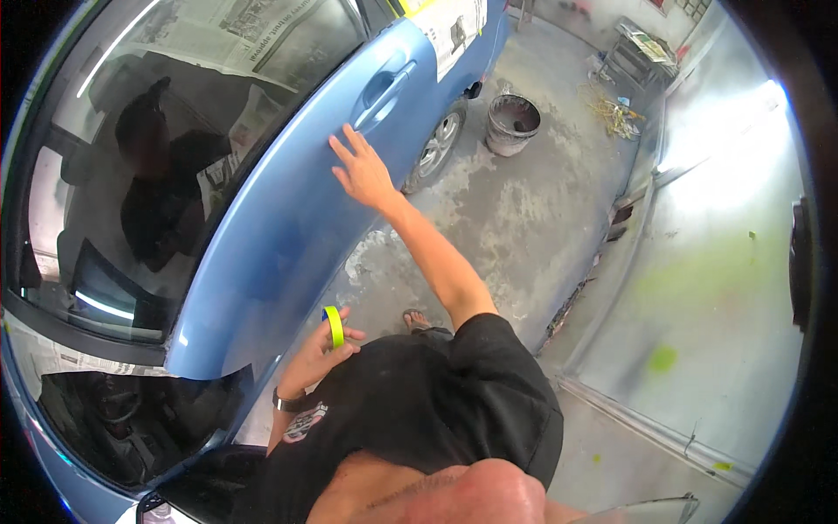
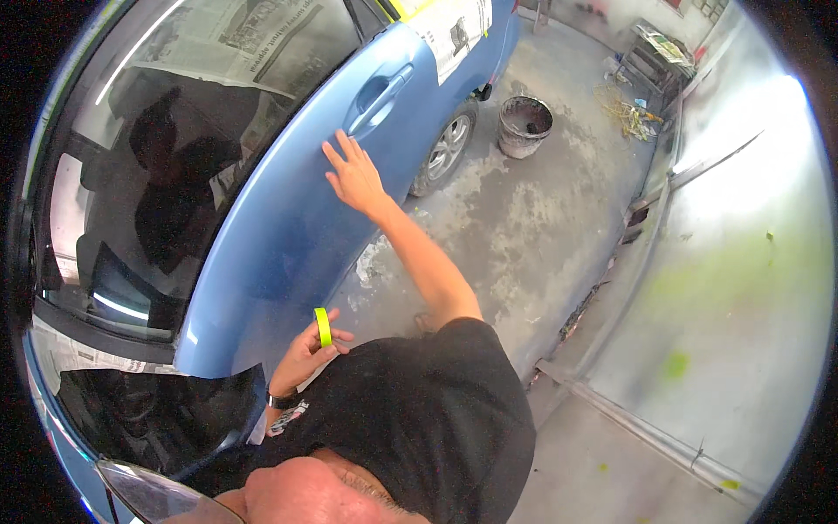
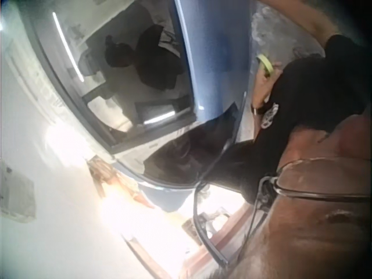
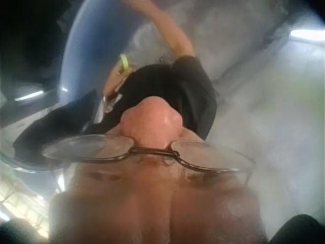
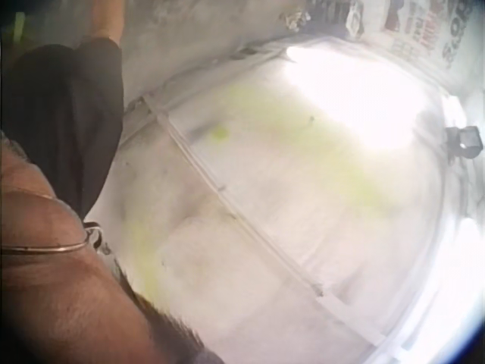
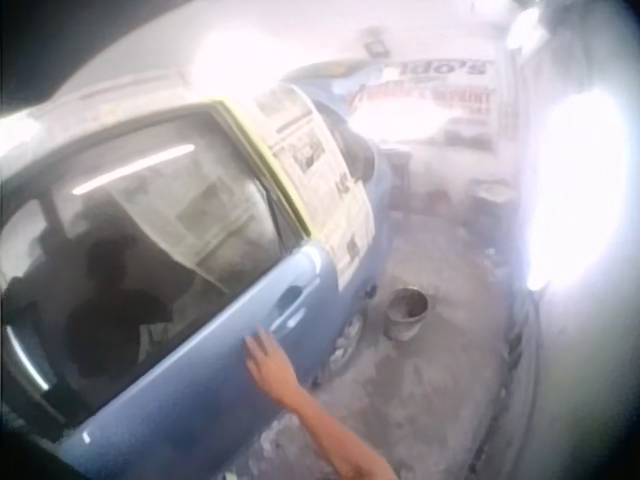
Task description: The person masks off the windows and edges of a car door using newspaper and yellow tape.
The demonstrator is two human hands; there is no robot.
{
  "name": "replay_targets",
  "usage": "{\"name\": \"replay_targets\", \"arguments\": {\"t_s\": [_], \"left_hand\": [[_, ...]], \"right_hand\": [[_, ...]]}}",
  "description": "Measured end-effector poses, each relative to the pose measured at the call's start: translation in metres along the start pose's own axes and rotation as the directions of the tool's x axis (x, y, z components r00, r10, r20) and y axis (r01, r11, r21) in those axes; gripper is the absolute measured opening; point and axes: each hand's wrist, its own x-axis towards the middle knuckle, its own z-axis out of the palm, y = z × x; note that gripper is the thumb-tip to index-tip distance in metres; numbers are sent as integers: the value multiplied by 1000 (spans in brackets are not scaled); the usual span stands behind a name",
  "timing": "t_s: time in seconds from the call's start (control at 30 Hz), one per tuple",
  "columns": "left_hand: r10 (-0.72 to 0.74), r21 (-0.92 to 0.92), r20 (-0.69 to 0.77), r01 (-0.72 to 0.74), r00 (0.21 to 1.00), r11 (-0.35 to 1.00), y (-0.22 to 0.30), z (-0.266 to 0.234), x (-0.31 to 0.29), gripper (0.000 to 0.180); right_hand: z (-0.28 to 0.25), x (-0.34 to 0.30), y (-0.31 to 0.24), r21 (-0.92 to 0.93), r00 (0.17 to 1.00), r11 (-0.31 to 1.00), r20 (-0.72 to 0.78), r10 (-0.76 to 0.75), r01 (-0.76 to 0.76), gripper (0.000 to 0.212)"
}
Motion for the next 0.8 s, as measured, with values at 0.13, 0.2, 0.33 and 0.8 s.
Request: {"name": "replay_targets", "arguments": {"t_s": [0.13, 0.2, 0.33, 0.8], "left_hand": [[-15, 4, -46, 15, 999, 1000, 1, 4, 6, 72], [-24, -56, -109, 18, 994, 998, -6, 11, 4, 71], [-46, -108, -195, 25, 980, 994, -15, 24, -6, 71], [0, -316, -572, -220, 820, 923, -54, 70, -54, 60]], "right_hand": [[32, -113, 26, 116, 973, 966, 42, 228, -231, 65], [57, -213, 40, 11, 863, 890, 251, 440, -457, 58], [55, -415, 56, -306, 395, 941, 854, 339, -145, 30], [-3, -417, 131, -397, 422, 868, 761, 493, -297, 34]]}}
